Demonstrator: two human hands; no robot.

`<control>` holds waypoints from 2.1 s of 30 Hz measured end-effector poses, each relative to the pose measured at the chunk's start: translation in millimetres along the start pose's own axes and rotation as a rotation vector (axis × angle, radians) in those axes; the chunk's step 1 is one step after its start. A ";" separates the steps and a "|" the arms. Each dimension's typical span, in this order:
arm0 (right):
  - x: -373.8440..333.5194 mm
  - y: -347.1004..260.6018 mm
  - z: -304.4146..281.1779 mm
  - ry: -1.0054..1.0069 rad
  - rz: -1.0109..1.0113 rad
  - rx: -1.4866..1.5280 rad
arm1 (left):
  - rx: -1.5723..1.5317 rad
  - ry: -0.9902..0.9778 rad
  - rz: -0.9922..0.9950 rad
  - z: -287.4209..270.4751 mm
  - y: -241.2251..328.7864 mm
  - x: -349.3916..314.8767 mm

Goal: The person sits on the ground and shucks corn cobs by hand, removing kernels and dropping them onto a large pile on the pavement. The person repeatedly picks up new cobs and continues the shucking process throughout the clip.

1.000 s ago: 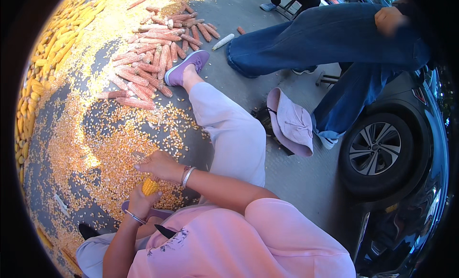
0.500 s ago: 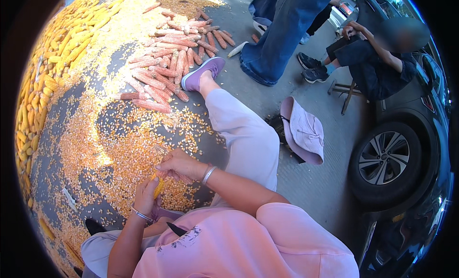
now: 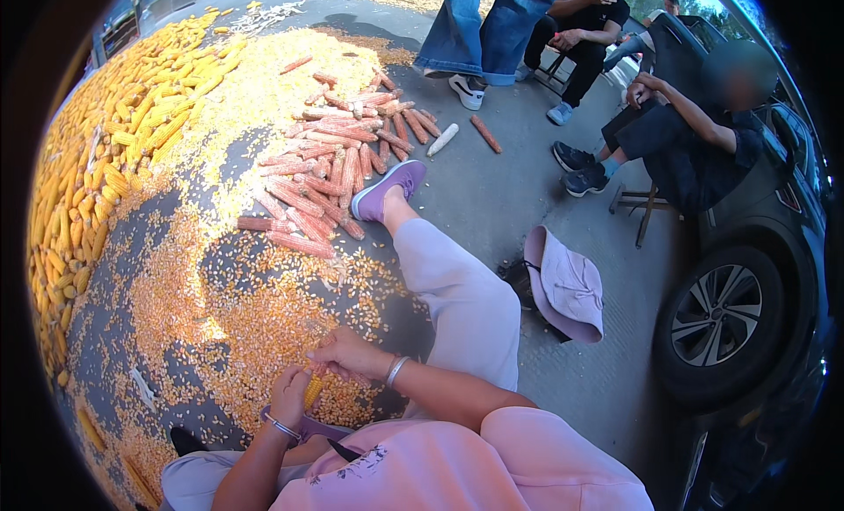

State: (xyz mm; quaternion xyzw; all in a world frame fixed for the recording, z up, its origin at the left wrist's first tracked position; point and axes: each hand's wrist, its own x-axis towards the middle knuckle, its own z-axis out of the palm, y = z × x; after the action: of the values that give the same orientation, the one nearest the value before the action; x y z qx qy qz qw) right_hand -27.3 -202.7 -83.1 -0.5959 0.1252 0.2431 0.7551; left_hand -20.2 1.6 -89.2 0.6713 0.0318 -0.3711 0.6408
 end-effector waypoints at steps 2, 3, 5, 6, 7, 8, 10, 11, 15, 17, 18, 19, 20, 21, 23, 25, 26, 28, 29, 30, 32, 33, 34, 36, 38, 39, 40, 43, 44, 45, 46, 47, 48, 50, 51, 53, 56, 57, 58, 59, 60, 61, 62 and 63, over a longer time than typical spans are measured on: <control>-7.1 -9.1 5.1 -0.010 -0.028 0.002 | -0.033 0.018 -0.037 -2.5 -1.1 1.7; -9.3 -11.7 7.4 -0.014 -0.041 0.003 | -0.050 0.025 -0.055 -3.4 -0.7 1.7; -9.2 -10.5 8.8 -0.017 -0.065 -0.011 | -0.086 0.041 -0.095 -2.5 3.9 -0.3; -12.1 -13.3 8.7 -0.030 -0.072 -0.020 | -0.105 0.048 -0.115 -1.0 6.9 -1.2; -13.7 -14.6 9.0 -0.044 -0.078 -0.030 | -0.136 0.057 -0.157 -0.3 8.0 -1.9; -14.0 -15.0 9.3 -0.046 -0.090 -0.020 | -0.169 0.063 -0.191 0.9 10.1 -1.7; -16.8 -15.3 12.2 -0.033 -0.092 -0.027 | -0.256 0.108 -0.283 2.8 10.8 -1.2; -18.4 -16.8 13.2 -0.027 -0.091 -0.032 | -0.262 0.051 -0.271 0.5 9.5 -1.6; -20.4 -20.4 14.5 -0.041 -0.071 -0.012 | -0.271 -0.090 -0.225 -4.5 14.7 -6.8; -19.2 -19.0 13.8 -0.041 -0.059 -0.015 | -0.274 -0.126 -0.182 -2.0 16.7 -8.0; -18.3 -16.9 13.4 -0.034 -0.060 -0.029 | -0.269 -0.125 -0.182 -2.0 16.6 -7.7; -16.9 -12.2 12.6 -0.027 -0.061 -0.042 | -0.265 -0.117 -0.173 -2.2 16.1 -7.4; -11.9 -7.1 15.1 -0.011 -0.074 -0.038 | -0.260 -0.108 -0.164 -2.7 14.8 -7.2; -10.2 -2.4 13.6 -0.026 -0.066 -0.043 | -0.255 -0.099 -0.156 -3.2 13.2 -7.1; -10.3 -3.1 11.3 -0.057 -0.051 -0.054 | -0.295 -0.084 -0.194 -6.3 9.5 -6.2; -10.2 -7.9 16.4 -0.076 -0.076 -0.039 | -0.326 -0.069 -0.210 -10.2 7.3 -6.8; -2.4 8.4 11.7 -0.076 -0.095 -0.015 | -0.334 -0.082 -0.208 -7.0 7.8 -6.1; 2.9 21.6 7.6 -0.076 -0.117 0.002 | -0.376 -0.105 -0.224 -5.1 4.5 -2.4; 0.7 12.9 10.0 -0.097 -0.118 -0.030 | -0.410 -0.107 -0.233 -10.3 2.0 -2.1; -7.6 0.6 14.6 -0.114 -0.115 -0.056 | -0.442 -0.111 -0.248 -12.6 0.8 -2.3; -11.5 -6.0 17.3 -0.114 -0.115 -0.070 | -0.443 -0.094 -0.225 -10.6 1.4 -1.9; -12.3 -6.3 16.0 -0.125 -0.124 -0.062 | -0.444 -0.090 -0.215 -8.8 1.6 -1.1; -13.0 -7.3 14.9 -0.137 -0.133 -0.055 | -0.440 -0.072 -0.219 -7.6 -0.1 0.0; -9.6 -0.3 12.9 -0.136 -0.144 -0.009 | -0.435 -0.039 -0.225 -5.3 -5.3 2.8; 1.0 17.2 15.1 -0.112 -0.147 0.076 | -0.313 -0.049 -0.215 -6.4 -7.6 6.3; 2.1 19.5 14.7 -0.114 -0.129 0.068 | -0.253 -0.052 -0.211 -6.5 -8.8 7.1; 2.7 22.3 14.6 -0.115 -0.111 0.059 | -0.204 -0.041 -0.149 -6.0 -10.5 5.9; -0.8 20.6 23.8 -0.119 -0.095 0.059 | -0.092 -0.013 -0.007 -8.2 -16.3 1.5; -2.1 19.8 24.9 -0.117 -0.095 0.061 | -0.084 -0.014 0.012 -9.9 -24.1 4.8; 0.3 24.3 22.5 -0.122 -0.106 0.067 | -0.076 -0.020 0.033 -10.8 -32.4 9.9; 3.7 30.5 21.1 -0.128 -0.118 0.074 | -0.084 -0.017 0.008 -12.5 -42.1 16.8; 7.1 35.3 20.6 -0.137 -0.130 0.079 | -0.092 -0.012 -0.016 -17.0 -54.8 26.3; 8.4 35.5 20.3 -0.123 -0.130 0.070 | -0.099 -0.008 -0.036 -21.5 -67.8 38.5; 8.9 31.4 24.1 -0.108 -0.130 0.052 | -0.044 -0.003 0.054 -30.9 -89.2 50.7; 2.8 27.5 24.5 -0.089 -0.129 0.055 | -0.087 -0.010 0.029 -22.9 -75.8 43.7; -12.0 11.2 26.6 -0.067 -0.126 0.057 | -0.250 -0.019 -0.038 2.3 -18.6 5.4; -18.5 0.7 22.2 0.009 -0.116 -0.034 | -0.368 -0.100 -0.060 5.3 3.1 -4.4; -24.3 -9.1 25.0 0.007 -0.110 -0.024 | -0.402 -0.129 -0.067 1.3 2.8 -2.8; -30.4 -19.0 29.2 0.003 -0.104 -0.014 | -0.360 -0.125 -0.035 -2.7 0.4 -2.5; -37.1 -25.3 29.6 0.014 -0.099 -0.004 | -0.316 -0.135 -0.006 -2.7 -3.5 -0.7; -32.5 -16.6 26.7 0.019 -0.124 -0.005 | -0.273 -0.143 0.023 -3.1 -8.1 1.5; -22.4 -1.1 23.0 0.022 -0.148 -0.007 | -0.256 -0.141 0.048 -4.1 -14.2 5.7; -19.5 1.0 24.0 0.020 -0.172 -0.008 | -0.238 -0.134 0.073 -5.0 -17.6 8.6; -18.2 3.3 23.2 0.014 -0.169 -0.006 | -0.220 -0.126 0.099 -5.8 -20.8 11.4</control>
State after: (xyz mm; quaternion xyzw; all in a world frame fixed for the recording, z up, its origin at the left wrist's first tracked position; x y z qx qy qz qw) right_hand -46.8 -183.8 -71.1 -0.6082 0.0790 0.1747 0.7703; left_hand -20.1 5.5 -113.3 0.5732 -0.0011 -0.3748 0.7286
